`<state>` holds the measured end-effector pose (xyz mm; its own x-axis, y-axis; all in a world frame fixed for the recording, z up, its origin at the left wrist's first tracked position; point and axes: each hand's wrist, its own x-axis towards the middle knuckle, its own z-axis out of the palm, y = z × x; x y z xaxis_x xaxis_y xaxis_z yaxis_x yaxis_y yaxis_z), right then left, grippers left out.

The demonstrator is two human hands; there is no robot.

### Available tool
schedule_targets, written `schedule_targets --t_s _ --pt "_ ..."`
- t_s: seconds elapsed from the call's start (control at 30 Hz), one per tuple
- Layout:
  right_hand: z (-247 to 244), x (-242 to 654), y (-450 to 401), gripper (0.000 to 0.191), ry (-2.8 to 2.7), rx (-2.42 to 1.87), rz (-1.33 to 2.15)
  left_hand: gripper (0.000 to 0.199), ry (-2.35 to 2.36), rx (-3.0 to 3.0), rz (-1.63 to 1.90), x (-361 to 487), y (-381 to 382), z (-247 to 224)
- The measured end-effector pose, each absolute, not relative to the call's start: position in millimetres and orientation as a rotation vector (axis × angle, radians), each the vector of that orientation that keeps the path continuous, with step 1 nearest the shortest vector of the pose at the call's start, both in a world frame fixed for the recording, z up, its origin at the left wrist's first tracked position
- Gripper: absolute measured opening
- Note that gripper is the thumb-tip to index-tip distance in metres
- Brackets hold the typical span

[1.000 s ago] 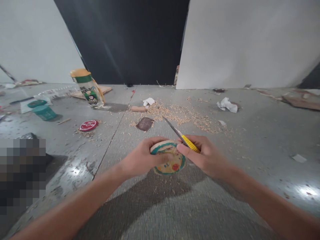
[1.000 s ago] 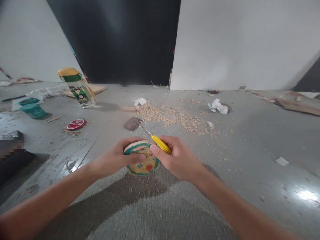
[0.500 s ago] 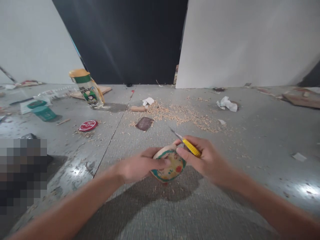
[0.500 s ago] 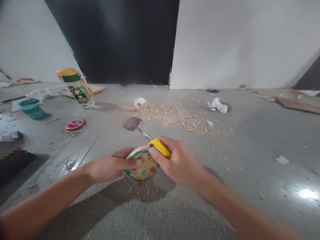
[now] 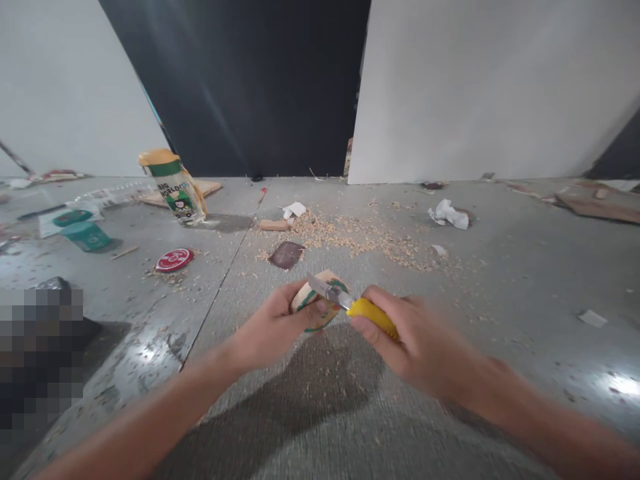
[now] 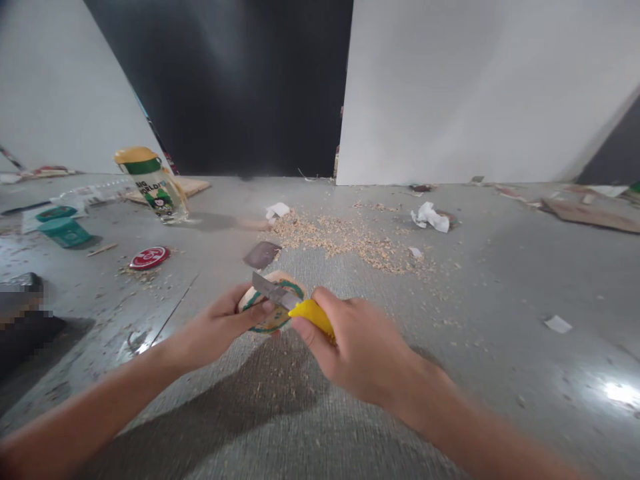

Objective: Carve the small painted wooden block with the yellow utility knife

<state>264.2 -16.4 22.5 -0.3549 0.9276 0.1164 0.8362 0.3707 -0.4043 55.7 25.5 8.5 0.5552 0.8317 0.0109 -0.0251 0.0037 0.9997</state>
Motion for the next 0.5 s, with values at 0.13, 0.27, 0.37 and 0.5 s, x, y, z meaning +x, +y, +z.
schedule_targets --t_s 0.13,0.27,0.37,0.5 --pt "24.4 261.8 -20.7 0.031 -2.325 -1.555 0.411 0.023 0.845 1.536 0.768 55.3 24.2 7.2" --pt "23.0 261.4 -22.9 0.031 -2.334 -1.573 0.375 0.02 0.935 1.653 0.766 54.2 23.5 5.6" --pt "21.7 261.4 -24.0 0.031 -2.336 -1.571 0.365 0.017 0.964 1.706 0.78 54.9 22.5 7.6" --pt "20.8 261.1 -25.1 0.031 -2.352 -1.579 0.33 0.012 0.985 1.763 0.804 56.1 21.7 11.5"
